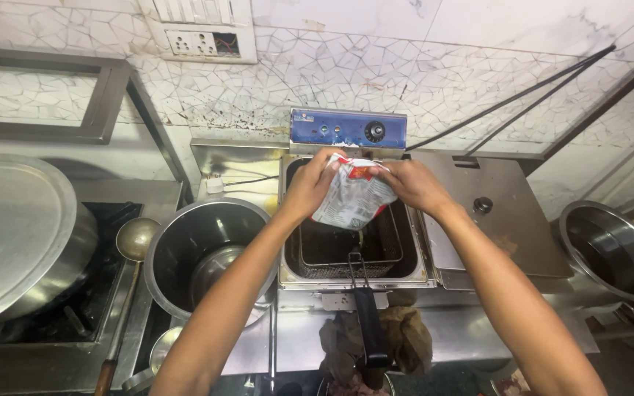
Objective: The person picks up a snack packet from a counter, carries it to a deep fryer, and works the packet over the fryer basket, appearing to add or retrieve food in the hot oil. They then walk to a prep counter, pick up vegetables, and later hold a knife near a lit stove.
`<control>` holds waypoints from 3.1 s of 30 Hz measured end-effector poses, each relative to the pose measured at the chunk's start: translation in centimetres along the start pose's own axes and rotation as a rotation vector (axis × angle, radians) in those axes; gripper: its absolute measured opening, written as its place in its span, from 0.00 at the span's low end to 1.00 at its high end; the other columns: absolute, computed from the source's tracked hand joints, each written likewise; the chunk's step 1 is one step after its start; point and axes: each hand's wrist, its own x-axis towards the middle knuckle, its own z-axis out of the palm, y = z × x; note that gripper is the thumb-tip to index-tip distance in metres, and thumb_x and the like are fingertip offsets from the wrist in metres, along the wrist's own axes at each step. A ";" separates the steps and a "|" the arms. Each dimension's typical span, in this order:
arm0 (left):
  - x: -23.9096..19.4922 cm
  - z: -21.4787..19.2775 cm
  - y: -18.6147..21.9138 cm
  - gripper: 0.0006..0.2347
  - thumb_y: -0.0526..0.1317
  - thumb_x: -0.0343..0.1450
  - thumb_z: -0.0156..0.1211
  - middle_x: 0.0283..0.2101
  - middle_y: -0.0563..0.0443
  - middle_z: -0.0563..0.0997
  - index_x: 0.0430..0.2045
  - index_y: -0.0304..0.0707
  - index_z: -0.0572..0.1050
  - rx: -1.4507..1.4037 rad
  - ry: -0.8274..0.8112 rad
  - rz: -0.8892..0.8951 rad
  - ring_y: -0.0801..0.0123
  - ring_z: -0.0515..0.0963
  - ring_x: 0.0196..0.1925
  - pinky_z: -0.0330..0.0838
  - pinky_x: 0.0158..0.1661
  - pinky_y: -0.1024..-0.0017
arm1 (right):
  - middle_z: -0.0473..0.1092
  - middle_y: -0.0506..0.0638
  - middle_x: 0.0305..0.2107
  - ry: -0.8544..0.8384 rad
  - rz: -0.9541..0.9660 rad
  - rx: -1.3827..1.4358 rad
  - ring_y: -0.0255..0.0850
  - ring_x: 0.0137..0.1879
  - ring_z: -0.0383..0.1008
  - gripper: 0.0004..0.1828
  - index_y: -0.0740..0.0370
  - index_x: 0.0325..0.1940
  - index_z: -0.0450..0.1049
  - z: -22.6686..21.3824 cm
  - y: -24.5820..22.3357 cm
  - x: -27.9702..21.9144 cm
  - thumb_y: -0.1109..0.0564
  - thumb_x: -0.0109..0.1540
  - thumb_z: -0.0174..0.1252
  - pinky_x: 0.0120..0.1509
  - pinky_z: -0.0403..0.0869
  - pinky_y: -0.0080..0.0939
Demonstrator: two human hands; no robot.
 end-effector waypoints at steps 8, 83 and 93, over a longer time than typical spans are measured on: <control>0.8 -0.5 0.6 0.07 0.41 0.71 0.64 0.33 0.44 0.86 0.40 0.41 0.81 0.084 0.064 0.115 0.59 0.87 0.34 0.77 0.36 0.65 | 0.77 0.60 0.30 -0.010 -0.130 -0.002 0.58 0.38 0.76 0.24 0.57 0.44 0.81 0.8 1.3 0.2 0.37 0.67 0.49 0.44 0.73 0.54; 1.4 3.6 -10.2 0.21 0.53 0.78 0.47 0.37 0.39 0.84 0.48 0.31 0.77 0.026 -0.535 -0.045 0.60 0.81 0.39 0.73 0.47 0.63 | 0.80 0.49 0.33 0.426 -0.562 -0.169 0.43 0.45 0.77 0.09 0.59 0.41 0.85 -4.4 -3.3 0.1 0.60 0.56 0.70 0.49 0.77 0.42; -0.9 3.8 -14.0 0.17 0.48 0.78 0.50 0.44 0.36 0.84 0.52 0.35 0.75 0.093 -0.582 -0.089 0.53 0.82 0.46 0.72 0.50 0.62 | 0.80 0.49 0.35 0.477 -0.512 -0.144 0.44 0.48 0.78 0.09 0.59 0.42 0.85 -3.4 -0.7 -0.4 0.60 0.57 0.70 0.51 0.78 0.42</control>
